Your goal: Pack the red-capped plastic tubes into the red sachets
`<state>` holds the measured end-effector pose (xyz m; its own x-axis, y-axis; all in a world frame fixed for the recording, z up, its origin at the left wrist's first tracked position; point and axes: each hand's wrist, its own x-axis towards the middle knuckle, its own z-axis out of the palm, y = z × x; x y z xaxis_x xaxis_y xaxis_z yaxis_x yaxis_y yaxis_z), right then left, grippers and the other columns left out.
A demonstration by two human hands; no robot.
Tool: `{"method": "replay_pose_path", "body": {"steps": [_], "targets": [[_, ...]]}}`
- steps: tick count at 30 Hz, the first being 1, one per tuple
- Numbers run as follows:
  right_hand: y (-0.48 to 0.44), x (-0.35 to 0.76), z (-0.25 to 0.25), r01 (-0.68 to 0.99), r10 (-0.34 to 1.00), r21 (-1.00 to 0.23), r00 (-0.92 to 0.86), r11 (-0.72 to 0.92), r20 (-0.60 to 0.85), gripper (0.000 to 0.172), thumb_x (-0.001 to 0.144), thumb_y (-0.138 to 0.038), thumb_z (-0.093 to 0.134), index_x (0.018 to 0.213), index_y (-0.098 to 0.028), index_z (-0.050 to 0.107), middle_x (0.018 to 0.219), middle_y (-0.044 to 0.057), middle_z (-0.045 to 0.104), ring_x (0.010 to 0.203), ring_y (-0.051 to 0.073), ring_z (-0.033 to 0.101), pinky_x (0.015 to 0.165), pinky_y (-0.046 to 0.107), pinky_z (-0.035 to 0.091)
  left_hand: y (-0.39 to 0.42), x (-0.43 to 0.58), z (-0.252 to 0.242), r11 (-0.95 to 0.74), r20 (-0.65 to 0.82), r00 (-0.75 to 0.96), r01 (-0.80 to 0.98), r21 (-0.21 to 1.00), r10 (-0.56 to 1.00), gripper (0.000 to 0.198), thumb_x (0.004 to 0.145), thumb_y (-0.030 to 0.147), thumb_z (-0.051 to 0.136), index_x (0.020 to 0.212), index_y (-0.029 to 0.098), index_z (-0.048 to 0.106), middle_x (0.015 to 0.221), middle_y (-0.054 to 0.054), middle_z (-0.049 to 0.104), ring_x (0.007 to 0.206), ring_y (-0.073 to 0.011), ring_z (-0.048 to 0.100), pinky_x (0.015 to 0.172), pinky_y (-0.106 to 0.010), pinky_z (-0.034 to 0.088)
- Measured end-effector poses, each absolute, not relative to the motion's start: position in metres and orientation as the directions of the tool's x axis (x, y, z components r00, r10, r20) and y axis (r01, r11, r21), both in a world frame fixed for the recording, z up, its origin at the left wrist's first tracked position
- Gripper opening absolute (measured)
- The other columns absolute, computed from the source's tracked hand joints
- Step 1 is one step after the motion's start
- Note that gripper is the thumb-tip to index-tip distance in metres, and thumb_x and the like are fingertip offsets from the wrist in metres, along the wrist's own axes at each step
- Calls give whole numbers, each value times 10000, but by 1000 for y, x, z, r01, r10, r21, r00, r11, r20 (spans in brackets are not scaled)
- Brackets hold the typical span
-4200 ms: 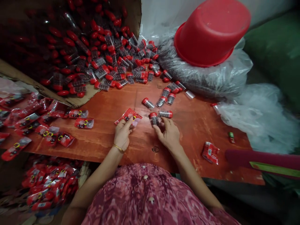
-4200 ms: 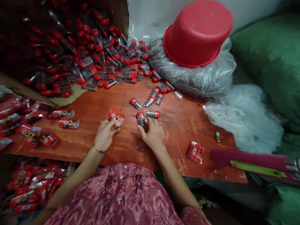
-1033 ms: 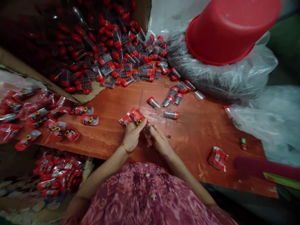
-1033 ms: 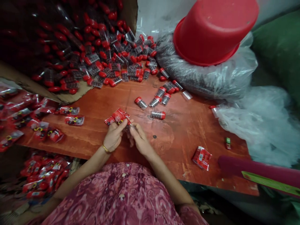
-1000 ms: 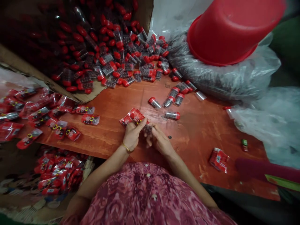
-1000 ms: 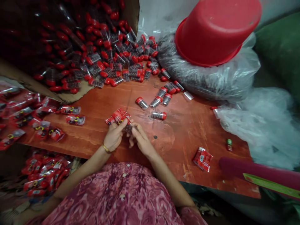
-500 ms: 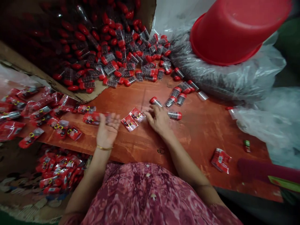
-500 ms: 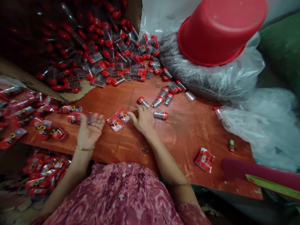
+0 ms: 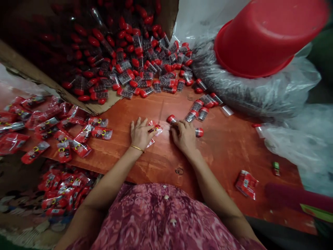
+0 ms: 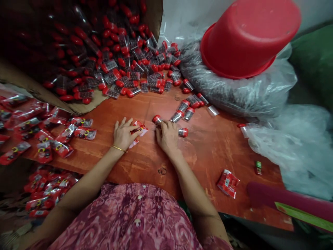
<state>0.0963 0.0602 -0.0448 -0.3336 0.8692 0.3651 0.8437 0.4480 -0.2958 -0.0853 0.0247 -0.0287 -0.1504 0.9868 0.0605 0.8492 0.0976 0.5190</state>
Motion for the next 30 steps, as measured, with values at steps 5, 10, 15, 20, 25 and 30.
{"method": "replay_pose_path", "body": {"steps": [5,10,15,20,25,30], "targets": [[55,90,-40,789,863,-398,-312,468,398,265,864,-312,469,992,-135,620,1042,146,616,950,255,504,827,399,409,28,-89,-29,70,9,-81,908,412,997,283,857,366,464,1006,279,689,1287,-52,553,1294,-297,369,1069,-558,190],[46,71,-32,655,939,-673,-252,344,235,322,874,-408,442,946,-148,618,915,106,662,806,197,586,750,326,454,25,-87,-28,61,22,-79,897,439,997,318,872,362,421,1034,268,679,1300,-72,538,1299,-298,361,1063,-567,196],[56,51,-43,360,963,-923,-265,137,40,394,805,-531,484,805,-155,601,683,30,631,580,132,552,555,239,427,20,-84,-25,15,52,-45,883,468,998,305,856,331,444,1024,252,685,1308,-85,530,1295,-306,366,1072,-567,168],[65,48,-52,337,953,-932,-301,136,31,453,846,-526,385,655,-165,582,569,7,584,507,114,502,503,222,371,22,-87,-24,70,66,-118,866,495,991,427,861,350,426,1229,168,544,1326,-135,503,1301,-320,353,1061,-575,187],[64,53,-44,550,952,-801,-297,234,74,421,899,-414,335,756,-173,648,655,38,637,595,149,561,586,249,403,27,-93,-28,36,48,-64,896,442,997,193,797,330,543,824,201,684,1300,-96,540,1322,-342,308,1065,-584,153],[67,64,-38,604,955,-741,-165,294,245,284,861,-341,432,870,-189,671,800,59,658,701,169,570,652,270,416,29,-93,-26,29,76,-70,896,444,995,159,771,323,584,836,216,682,1299,-87,542,1320,-340,312,1065,-588,134]]}}
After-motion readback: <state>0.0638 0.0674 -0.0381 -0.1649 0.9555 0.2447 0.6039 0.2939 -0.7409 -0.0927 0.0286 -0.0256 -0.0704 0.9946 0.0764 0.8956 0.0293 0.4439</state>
